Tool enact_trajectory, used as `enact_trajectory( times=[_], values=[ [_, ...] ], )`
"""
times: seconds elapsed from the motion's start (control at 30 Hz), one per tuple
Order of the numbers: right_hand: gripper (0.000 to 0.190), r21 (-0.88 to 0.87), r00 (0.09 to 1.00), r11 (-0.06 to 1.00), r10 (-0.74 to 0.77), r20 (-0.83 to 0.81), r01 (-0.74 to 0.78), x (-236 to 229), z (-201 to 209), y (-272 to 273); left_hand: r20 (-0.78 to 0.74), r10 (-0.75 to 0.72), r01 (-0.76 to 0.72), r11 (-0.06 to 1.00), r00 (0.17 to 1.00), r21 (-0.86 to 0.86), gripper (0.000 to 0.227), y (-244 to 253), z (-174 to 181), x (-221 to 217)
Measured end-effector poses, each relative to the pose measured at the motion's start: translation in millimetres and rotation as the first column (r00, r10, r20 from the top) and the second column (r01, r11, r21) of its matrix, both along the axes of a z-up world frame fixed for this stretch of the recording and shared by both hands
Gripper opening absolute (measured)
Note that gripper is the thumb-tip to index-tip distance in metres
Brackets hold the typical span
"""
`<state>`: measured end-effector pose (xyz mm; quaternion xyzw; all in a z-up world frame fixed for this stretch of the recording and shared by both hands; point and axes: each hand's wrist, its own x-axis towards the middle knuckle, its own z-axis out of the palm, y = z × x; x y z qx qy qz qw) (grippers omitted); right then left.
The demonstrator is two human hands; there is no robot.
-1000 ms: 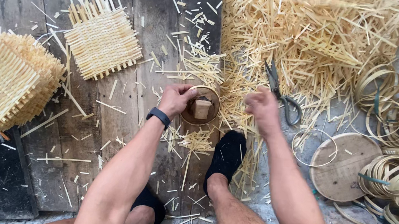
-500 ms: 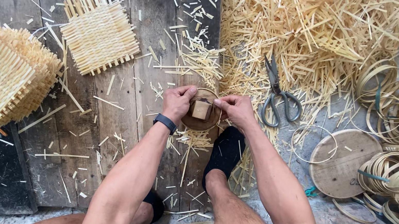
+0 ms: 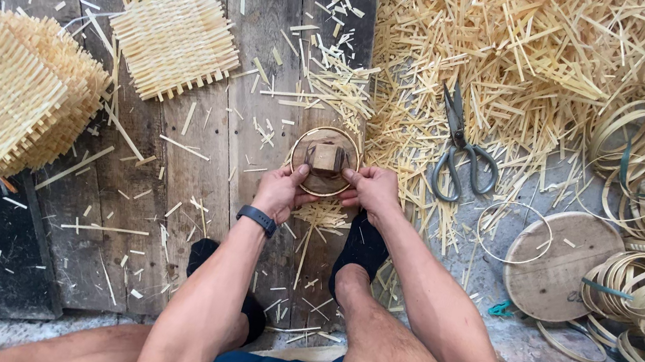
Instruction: The person constructs small bamboo baskets by weaving thin bamboo strips onto circular frames and using shears to trim excess material.
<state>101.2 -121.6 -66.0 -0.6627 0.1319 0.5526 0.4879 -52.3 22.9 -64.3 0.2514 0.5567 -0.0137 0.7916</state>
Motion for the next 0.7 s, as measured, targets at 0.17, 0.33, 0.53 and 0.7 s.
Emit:
enact_trajectory(
  times=[0.17,0.33,0.53,0.7],
  values=[
    [0.032,-0.054,0.973,0.979,0.202,0.112,-0.197,7,30,2,-0.057,-0.105,0.112,0.983,0.993,0.148,0.024,4,18,1],
    [0.052,0.031,0.945,0.971,0.225,0.236,-0.239,5,71,5,-0.114,-0.526,0.487,0.653,0.843,0.581,0.041,15,79,4],
    [0.049,-0.106,0.690,0.922,0.351,0.634,-0.372,-20,61,11,-0.139,-0.374,0.342,0.554,0.917,0.759,0.046,-3,79,47],
    [0.045,0.214,0.911,0.943,0.161,0.381,-0.256,-9,59,0,-0.254,-0.317,0.397,0.565,0.914,0.724,0.051,17,37,33]
  ],
)
